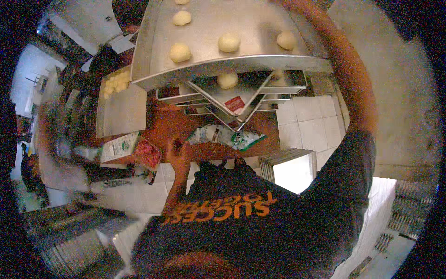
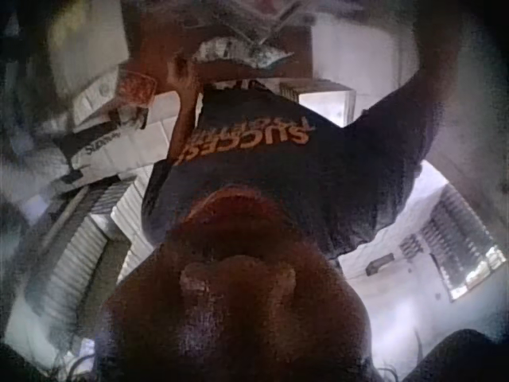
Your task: The person prepares dough balls by filling them with a mixture and then places them onto metal baking trays, stacking the trays as they are filled.
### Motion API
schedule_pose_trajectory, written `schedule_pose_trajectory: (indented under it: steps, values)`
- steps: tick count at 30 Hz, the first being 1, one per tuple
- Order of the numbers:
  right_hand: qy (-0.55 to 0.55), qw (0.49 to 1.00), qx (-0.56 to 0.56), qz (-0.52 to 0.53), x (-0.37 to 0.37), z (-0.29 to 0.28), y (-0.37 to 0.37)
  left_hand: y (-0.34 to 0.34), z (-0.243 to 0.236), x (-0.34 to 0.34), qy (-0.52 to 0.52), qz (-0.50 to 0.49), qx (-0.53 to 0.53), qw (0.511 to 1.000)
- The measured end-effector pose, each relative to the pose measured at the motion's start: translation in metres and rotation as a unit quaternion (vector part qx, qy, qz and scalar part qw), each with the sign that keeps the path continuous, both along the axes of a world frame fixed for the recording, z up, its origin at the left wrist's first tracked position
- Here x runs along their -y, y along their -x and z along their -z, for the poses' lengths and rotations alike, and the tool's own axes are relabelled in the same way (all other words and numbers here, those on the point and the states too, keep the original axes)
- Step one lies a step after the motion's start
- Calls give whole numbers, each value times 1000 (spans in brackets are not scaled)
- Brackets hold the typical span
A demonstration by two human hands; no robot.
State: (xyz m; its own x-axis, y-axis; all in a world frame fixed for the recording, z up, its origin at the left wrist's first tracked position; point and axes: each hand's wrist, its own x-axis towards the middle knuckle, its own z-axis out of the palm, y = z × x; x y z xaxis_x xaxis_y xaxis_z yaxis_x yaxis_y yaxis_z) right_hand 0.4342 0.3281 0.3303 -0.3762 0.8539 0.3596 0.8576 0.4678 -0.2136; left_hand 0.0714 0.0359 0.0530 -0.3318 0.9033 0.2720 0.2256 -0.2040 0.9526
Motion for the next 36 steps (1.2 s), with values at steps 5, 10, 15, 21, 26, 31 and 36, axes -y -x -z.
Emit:
schedule_pose_trajectory:
  steps: [5, 10, 15, 21, 26, 31, 36]
  values:
    - [-39, 983, 173, 36, -21, 35, -6, 42, 22, -14, 10, -46, 74, 996]
    - [5, 973, 229, 38, -10, 35, 16, 122, 21, -47, 104, -125, -79, 984]
    - [-4, 955, -238, 177, 104, -9, 76, 253, 66, -152, 73, -160, -46, 983]
    - [264, 908, -322, -44, 260, 44, 102, 362, 173, -306, 180, -247, -93, 948]
    - [618, 682, -389, 48, 247, 100, 192, 427, 254, -425, 28, -318, -301, 899]
    - [634, 638, -413, 145, 246, 167, 209, 414, 204, -425, 207, -198, -235, 929]
    - [698, 580, -419, 22, 223, 225, 224, 408, 172, -332, 315, -160, -373, 858]
